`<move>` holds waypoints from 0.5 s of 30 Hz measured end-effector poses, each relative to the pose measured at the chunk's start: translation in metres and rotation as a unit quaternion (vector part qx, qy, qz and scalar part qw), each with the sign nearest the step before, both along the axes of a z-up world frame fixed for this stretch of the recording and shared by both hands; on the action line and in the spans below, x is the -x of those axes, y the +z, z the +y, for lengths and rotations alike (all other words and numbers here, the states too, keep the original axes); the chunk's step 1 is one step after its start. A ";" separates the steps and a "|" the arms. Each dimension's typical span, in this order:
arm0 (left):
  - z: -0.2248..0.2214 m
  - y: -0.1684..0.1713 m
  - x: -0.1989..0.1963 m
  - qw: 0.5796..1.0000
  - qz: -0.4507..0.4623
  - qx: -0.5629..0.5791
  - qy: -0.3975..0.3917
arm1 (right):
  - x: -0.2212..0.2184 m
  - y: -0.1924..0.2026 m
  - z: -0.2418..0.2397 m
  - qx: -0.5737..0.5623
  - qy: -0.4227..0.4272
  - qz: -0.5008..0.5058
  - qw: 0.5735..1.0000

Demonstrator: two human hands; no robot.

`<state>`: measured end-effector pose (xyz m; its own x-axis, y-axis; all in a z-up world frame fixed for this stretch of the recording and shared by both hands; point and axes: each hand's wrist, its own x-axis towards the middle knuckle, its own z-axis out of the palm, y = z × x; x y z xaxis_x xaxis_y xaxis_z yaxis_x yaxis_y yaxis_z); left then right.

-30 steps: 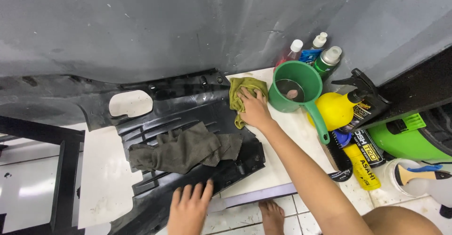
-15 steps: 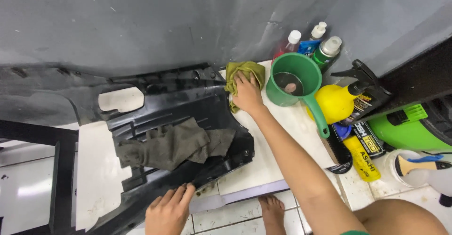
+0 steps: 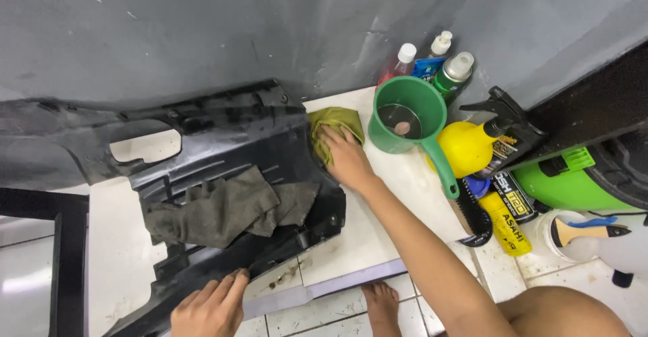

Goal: The person cleans a black plastic car part, likely a mudguard, using a green cloth and a grey cloth. They wipe the surface and grooves of the part while sitting on the floor.

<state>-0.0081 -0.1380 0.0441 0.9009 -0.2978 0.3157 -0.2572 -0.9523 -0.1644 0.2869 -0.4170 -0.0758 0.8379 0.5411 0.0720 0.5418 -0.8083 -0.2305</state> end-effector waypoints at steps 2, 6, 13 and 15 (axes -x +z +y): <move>0.000 0.013 -0.003 1.000 -0.024 0.008 -0.006 | -0.001 0.004 0.002 -0.105 -0.016 -0.007 0.994; 0.002 0.009 -0.002 1.000 0.022 0.016 -0.006 | 0.002 -0.064 0.008 -0.066 -0.005 -0.104 0.992; -0.001 0.018 -0.005 1.000 0.001 0.027 -0.009 | 0.065 0.012 0.012 -0.187 -0.089 0.146 0.967; 0.001 0.019 -0.002 1.000 0.017 0.023 -0.010 | 0.088 0.052 0.017 -0.241 -0.234 0.322 0.885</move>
<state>-0.0064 -0.1366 0.0629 0.9059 -0.3008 0.2980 -0.2802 -0.9535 -0.1107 0.1991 -0.4004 -0.0237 0.9132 0.1611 -0.3744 -0.1958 -0.6323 -0.7495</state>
